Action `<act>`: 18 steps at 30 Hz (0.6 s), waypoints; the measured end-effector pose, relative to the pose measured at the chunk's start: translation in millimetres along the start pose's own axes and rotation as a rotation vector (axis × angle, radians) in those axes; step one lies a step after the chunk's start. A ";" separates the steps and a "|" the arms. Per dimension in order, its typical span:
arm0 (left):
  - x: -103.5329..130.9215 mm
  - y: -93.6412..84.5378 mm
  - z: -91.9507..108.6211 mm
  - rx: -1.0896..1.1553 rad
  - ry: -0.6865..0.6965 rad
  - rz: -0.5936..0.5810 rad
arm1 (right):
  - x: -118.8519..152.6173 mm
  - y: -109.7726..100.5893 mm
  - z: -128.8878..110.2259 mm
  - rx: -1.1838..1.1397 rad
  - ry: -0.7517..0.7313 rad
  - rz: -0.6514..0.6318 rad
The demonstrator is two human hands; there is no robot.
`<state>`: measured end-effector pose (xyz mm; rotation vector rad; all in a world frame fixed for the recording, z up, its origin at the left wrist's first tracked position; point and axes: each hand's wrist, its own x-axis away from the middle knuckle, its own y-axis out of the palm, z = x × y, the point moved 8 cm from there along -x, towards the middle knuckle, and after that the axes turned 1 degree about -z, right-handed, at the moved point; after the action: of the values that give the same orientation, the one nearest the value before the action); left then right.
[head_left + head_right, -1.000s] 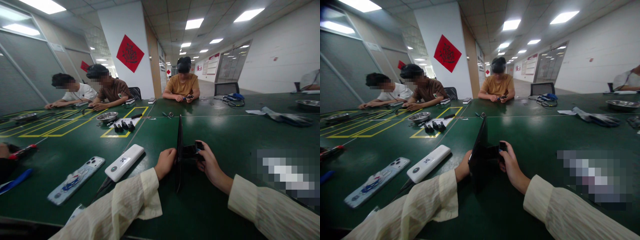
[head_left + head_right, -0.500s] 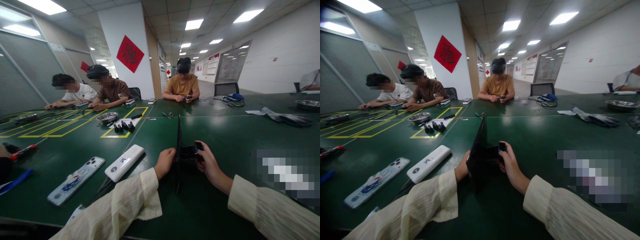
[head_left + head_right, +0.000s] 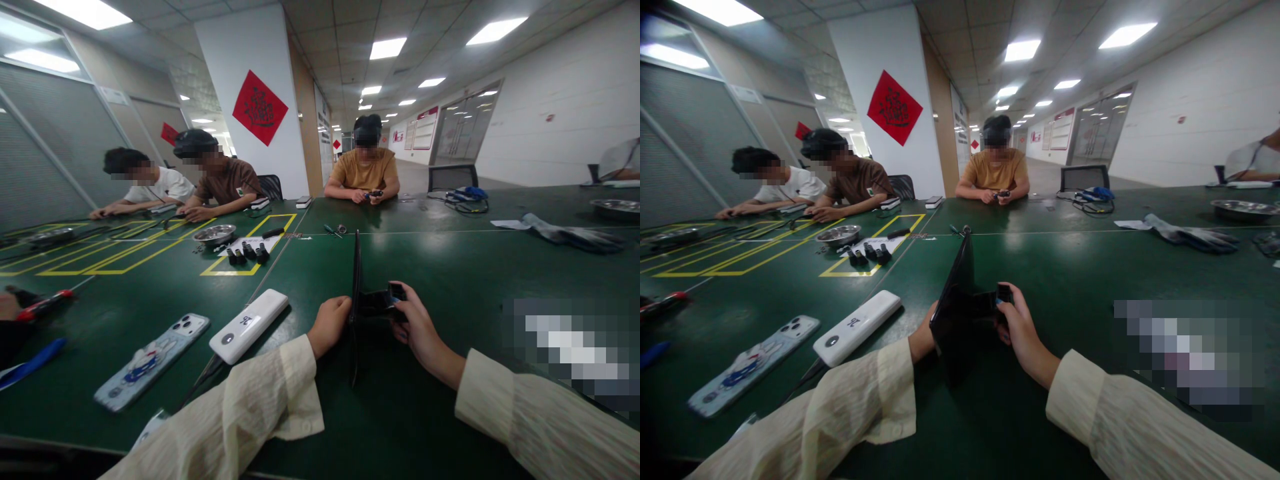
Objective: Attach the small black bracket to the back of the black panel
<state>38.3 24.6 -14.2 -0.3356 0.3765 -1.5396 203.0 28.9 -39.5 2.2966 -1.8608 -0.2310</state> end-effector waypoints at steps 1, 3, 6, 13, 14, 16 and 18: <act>-0.1 -0.1 -0.1 0.005 0.003 0.002 | 0.2 0.0 0.0 0.000 0.003 0.002; -0.9 0.6 -0.7 0.001 0.010 -0.007 | 0.2 0.5 0.1 0.001 0.008 0.000; -2.1 2.9 -1.8 -0.015 0.021 -0.037 | -0.6 1.1 -0.3 0.000 0.004 0.002; -3.8 4.5 -5.3 -0.016 0.034 -0.052 | -0.5 0.9 0.2 -0.006 0.000 0.007; -4.2 5.2 -5.9 -0.020 0.031 -0.059 | -0.2 0.9 0.3 -0.005 0.002 0.006; -4.9 5.8 -6.5 -0.028 0.024 -0.064 | 0.3 0.7 0.1 -0.003 0.003 0.009; -4.8 5.8 -6.4 -0.038 0.011 -0.064 | 0.6 0.5 -0.3 0.000 0.007 0.015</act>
<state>40.7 29.6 -22.3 -0.3723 0.4076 -1.5986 202.8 28.2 -39.0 2.2797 -1.8743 -0.2204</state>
